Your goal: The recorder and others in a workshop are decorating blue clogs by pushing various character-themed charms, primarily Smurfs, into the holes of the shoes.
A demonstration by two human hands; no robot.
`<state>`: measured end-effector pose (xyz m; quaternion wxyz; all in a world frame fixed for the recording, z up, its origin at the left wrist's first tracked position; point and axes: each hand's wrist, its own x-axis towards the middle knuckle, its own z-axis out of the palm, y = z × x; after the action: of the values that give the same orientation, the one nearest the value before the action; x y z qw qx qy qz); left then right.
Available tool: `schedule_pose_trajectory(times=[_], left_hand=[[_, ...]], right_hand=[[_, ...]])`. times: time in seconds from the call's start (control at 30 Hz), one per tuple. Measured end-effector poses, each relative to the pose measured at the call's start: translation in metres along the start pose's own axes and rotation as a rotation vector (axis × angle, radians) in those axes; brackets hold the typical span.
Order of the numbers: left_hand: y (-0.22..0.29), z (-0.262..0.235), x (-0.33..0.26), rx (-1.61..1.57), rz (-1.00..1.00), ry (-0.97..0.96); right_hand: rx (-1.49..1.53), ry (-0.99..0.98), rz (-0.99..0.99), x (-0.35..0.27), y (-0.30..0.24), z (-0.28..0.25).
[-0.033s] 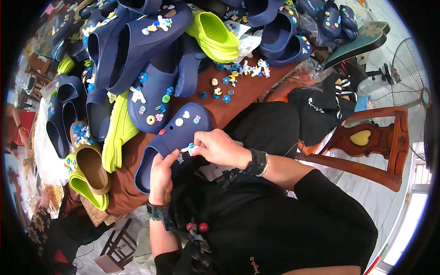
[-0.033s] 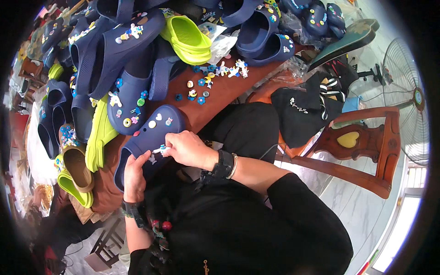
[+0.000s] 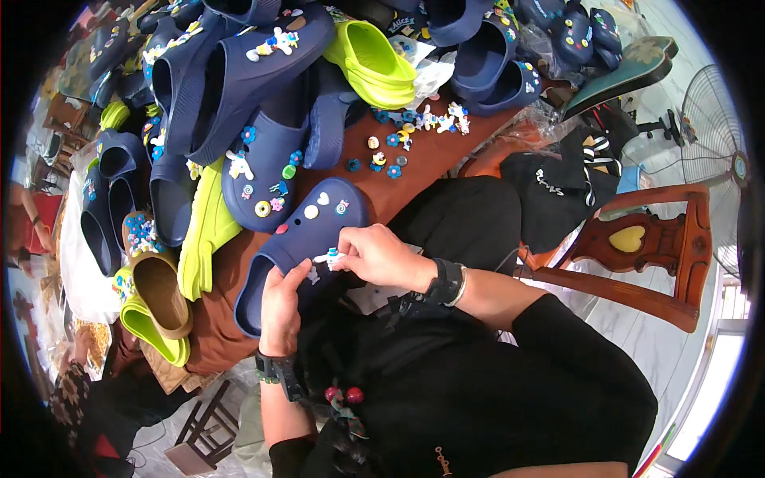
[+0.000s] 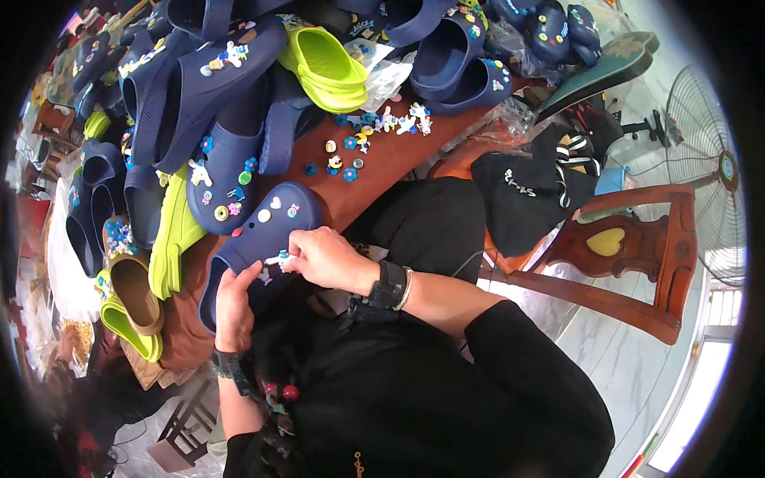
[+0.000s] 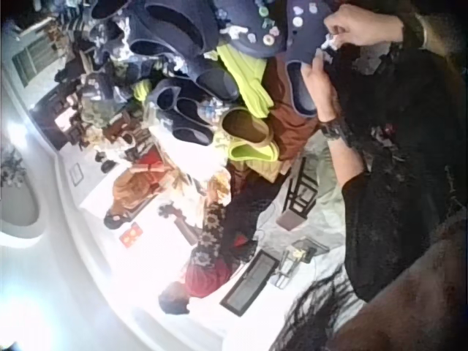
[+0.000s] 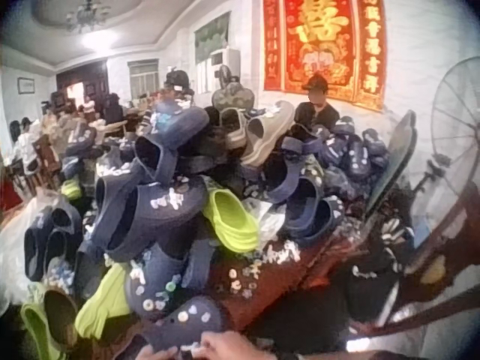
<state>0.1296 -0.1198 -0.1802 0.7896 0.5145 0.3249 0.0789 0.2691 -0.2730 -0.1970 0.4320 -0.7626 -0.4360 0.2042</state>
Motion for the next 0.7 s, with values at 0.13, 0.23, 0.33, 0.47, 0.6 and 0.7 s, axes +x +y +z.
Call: schedule_pose_trajectory(times=[0.13,0.23,0.33,0.47,0.6,0.7], left_hand=[[0.0,0.001,0.002,-0.006,0.005,-0.005],[-0.003,0.0,0.002,-0.017,0.008,0.009],[-0.003,0.001,0.001,-0.046,0.005,0.014],[-0.005,0.004,0.0,-0.062,-0.02,0.033],[-0.007,0.008,0.002,-0.092,-0.007,0.056],[-0.013,0.006,0.003,-0.066,0.015,0.054]], right_hand=[[0.405,-0.066,0.279,0.0,0.001,0.004],[0.466,-0.07,0.342,-0.002,0.0,0.007],[0.31,0.023,0.29,-0.005,0.004,0.01],[0.161,0.065,0.372,-0.007,0.0,0.0],[0.148,0.189,0.327,-0.007,0.012,0.01],[0.131,0.301,0.165,-0.003,0.03,0.018]])
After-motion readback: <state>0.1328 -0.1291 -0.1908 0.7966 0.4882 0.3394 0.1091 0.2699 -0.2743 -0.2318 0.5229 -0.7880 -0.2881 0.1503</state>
